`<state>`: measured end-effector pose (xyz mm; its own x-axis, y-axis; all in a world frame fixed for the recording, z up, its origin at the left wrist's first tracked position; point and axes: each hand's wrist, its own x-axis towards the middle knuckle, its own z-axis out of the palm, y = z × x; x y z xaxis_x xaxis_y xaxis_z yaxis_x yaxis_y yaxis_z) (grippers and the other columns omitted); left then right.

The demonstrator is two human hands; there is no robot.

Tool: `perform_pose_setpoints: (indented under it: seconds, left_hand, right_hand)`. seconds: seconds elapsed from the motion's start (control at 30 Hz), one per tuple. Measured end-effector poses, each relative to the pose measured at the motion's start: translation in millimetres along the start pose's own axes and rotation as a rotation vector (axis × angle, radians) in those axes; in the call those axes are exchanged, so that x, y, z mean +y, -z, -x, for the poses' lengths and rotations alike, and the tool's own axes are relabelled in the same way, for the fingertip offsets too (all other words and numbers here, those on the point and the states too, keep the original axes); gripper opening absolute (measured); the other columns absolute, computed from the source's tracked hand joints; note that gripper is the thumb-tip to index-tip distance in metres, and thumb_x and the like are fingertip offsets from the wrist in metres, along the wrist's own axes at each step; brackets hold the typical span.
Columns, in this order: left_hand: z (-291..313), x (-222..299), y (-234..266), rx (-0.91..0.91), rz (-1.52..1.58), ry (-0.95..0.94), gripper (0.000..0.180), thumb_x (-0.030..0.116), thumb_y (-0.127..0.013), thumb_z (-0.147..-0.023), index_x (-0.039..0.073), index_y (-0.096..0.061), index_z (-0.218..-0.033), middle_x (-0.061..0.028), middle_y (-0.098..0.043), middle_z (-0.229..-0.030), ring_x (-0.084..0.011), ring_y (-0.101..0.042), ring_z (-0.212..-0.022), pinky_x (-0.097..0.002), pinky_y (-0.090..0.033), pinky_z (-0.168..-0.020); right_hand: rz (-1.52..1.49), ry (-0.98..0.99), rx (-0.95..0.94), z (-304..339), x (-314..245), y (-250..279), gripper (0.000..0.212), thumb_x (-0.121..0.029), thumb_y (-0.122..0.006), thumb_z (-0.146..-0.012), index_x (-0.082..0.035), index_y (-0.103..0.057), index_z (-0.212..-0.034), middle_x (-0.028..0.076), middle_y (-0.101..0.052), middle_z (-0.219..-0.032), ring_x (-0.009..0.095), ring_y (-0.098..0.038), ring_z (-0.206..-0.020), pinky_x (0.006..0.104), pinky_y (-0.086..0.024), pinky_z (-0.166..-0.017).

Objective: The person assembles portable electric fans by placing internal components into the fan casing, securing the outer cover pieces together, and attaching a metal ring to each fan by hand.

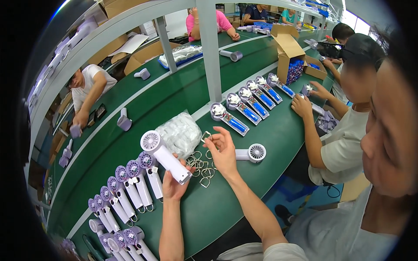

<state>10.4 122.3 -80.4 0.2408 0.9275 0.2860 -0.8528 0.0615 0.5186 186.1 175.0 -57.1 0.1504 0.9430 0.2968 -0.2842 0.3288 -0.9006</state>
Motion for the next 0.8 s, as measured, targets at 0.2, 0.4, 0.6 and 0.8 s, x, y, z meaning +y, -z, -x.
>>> perform_pose_setpoints:
  seconds: [0.2, 0.4, 0.6, 0.8]
  left_hand:
    - [0.5, -1.1, -0.5, 0.014, -0.008, 0.005, 0.064, 0.030, -0.069, -0.087, 0.005, -0.034, -0.135, -0.0145, -0.056, -0.113, -0.0306, -0.062, -0.106, -0.0521, -0.041, -0.103]
    - [-0.5, -0.6, -3.6, -0.002, -0.015, 0.019, 0.064, 0.030, -0.069, -0.087, 0.005, -0.034, -0.135, -0.0151, -0.055, -0.114, -0.0304, -0.061, -0.107, -0.0512, -0.041, -0.104]
    - [-2.1, -2.1, -3.8, -0.019, -0.039, 0.025, 0.062, 0.032, -0.068, -0.089, 0.007, -0.034, -0.135, -0.0132, -0.055, -0.112, -0.0278, -0.061, -0.106, -0.0461, -0.043, -0.103]
    - [-1.2, -1.9, -4.6, -0.017, -0.037, 0.030, 0.063, 0.031, -0.068, -0.088, 0.007, -0.034, -0.136, -0.0129, -0.055, -0.112, -0.0275, -0.061, -0.106, -0.0452, -0.043, -0.103]
  right_hand:
    - [-0.078, 0.011, -0.020, -0.9, -1.7, 2.0, 0.034, -0.001, -0.060, -0.091, 0.001, -0.043, -0.121, 0.011, -0.063, -0.094, 0.016, -0.065, -0.084, 0.0261, -0.051, -0.075]
    - [-0.111, -0.055, -0.054, -1.2, -5.8, 3.8, 0.025, -0.002, -0.061, -0.092, 0.000, -0.046, -0.111, 0.012, -0.066, -0.094, 0.016, -0.065, -0.083, 0.0259, -0.051, -0.076]
    - [-0.127, -0.061, -0.072, -1.3, -6.8, 3.8, 0.019, -0.002, -0.061, -0.091, 0.000, -0.050, -0.106, 0.013, -0.066, -0.094, 0.017, -0.064, -0.083, 0.0282, -0.052, -0.077]
    - [-0.111, -0.063, -0.057, -1.4, -7.3, 5.9, 0.018, -0.003, -0.061, -0.091, 0.001, -0.052, -0.106, 0.013, -0.067, -0.093, 0.017, -0.065, -0.082, 0.0288, -0.051, -0.077]
